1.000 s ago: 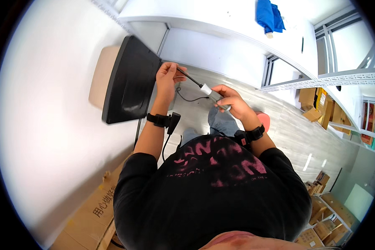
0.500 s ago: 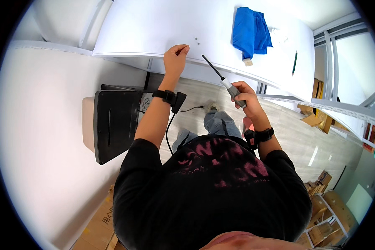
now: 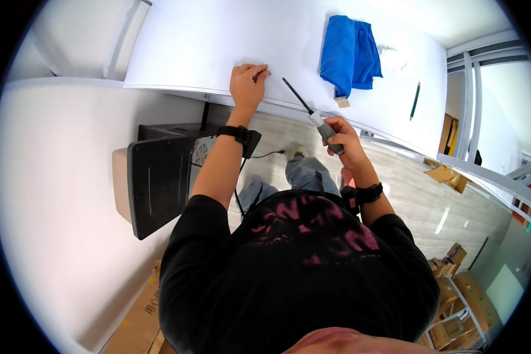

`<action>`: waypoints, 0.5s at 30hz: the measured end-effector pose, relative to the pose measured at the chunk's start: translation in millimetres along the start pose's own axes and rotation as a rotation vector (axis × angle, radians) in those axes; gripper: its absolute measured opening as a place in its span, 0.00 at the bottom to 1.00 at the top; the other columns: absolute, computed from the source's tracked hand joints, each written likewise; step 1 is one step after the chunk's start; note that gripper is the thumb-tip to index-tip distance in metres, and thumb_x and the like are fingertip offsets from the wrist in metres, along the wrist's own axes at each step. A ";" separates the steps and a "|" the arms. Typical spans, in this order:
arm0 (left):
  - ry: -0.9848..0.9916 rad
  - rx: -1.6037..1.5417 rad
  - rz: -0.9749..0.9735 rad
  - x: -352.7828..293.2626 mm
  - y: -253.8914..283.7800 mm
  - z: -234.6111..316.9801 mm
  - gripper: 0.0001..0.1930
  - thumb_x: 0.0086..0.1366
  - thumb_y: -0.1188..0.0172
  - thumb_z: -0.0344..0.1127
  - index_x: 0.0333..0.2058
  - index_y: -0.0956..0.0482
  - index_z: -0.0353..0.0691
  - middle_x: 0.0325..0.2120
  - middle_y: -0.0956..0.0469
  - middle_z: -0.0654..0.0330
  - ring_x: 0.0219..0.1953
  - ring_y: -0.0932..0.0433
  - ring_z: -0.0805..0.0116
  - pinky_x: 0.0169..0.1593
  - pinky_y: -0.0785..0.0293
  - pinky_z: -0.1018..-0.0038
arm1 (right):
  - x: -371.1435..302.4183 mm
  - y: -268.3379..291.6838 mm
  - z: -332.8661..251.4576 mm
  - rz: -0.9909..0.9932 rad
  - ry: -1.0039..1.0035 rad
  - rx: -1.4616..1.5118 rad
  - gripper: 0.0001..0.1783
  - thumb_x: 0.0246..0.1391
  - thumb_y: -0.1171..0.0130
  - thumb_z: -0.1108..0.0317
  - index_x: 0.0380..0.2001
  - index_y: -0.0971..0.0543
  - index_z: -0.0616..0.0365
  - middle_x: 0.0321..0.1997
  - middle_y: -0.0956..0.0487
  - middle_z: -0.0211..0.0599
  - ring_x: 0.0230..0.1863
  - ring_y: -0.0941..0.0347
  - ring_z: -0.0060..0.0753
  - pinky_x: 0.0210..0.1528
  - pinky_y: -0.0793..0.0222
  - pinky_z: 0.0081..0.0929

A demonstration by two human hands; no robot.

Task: The person uses a screwdriver to fasten screws into the back panel of a white appliance, then wipes the top surface with a blue cloth, and finally secures a black plastic cover with screws.

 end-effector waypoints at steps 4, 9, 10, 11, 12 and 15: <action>0.011 -0.022 -0.017 -1.5 -0.3 -2.6 0.05 0.49 0.35 0.29 0.28 0.16 0.45 0.25 0.22 0.64 0.31 0.28 0.64 0.34 0.30 0.72 | 1.6 -5.8 -0.8 -0.008 -0.013 -0.015 0.23 0.38 0.50 0.77 0.44 0.30 0.60 0.34 0.29 0.37 0.30 0.30 0.27 0.21 0.35 0.19; -0.054 -0.097 -0.006 -2.7 7.5 -3.9 0.06 0.50 0.35 0.27 0.29 0.16 0.43 0.25 0.21 0.62 0.31 0.28 0.63 0.35 0.30 0.71 | 3.0 -11.7 1.6 -0.050 -0.033 -0.013 0.23 0.39 0.49 0.78 0.44 0.29 0.59 0.37 0.29 0.35 0.30 0.30 0.26 0.22 0.36 0.20; -0.066 -0.110 -0.001 -3.1 12.5 -5.5 0.06 0.50 0.36 0.27 0.29 0.17 0.42 0.25 0.21 0.61 0.31 0.27 0.63 0.35 0.30 0.70 | 4.1 -14.8 3.4 -0.059 -0.035 -0.018 0.23 0.39 0.49 0.78 0.44 0.29 0.59 0.37 0.29 0.35 0.30 0.30 0.26 0.22 0.36 0.20; -0.051 -0.127 -0.019 -3.2 13.9 -9.1 0.06 0.50 0.36 0.27 0.29 0.17 0.42 0.25 0.21 0.61 0.31 0.27 0.62 0.35 0.30 0.70 | 5.8 -18.2 5.2 -0.070 -0.039 -0.023 0.23 0.39 0.49 0.78 0.44 0.29 0.59 0.37 0.29 0.35 0.30 0.30 0.26 0.22 0.36 0.21; -0.034 -0.142 -0.035 -3.7 13.9 -12.2 0.06 0.50 0.36 0.26 0.30 0.17 0.41 0.25 0.21 0.60 0.31 0.27 0.61 0.35 0.29 0.70 | 8.1 -21.1 5.2 -0.075 -0.032 -0.032 0.23 0.39 0.49 0.77 0.45 0.29 0.59 0.36 0.29 0.36 0.31 0.30 0.27 0.22 0.36 0.20; 0.137 -0.247 -0.071 -18.6 25.5 -23.0 0.04 0.55 0.38 0.28 0.31 0.18 0.39 0.27 0.20 0.58 0.31 0.25 0.64 0.35 0.28 0.73 | 14.7 -38.7 14.0 -0.128 -0.036 -0.064 0.25 0.39 0.50 0.77 0.46 0.30 0.59 0.37 0.28 0.37 0.31 0.29 0.28 0.21 0.35 0.20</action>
Point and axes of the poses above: each hand's wrist, its own x-axis towards the middle knuckle, its own y-axis out of the back of the hand, z = x × y, the point moved 10 cm from there along x, towards the middle knuckle
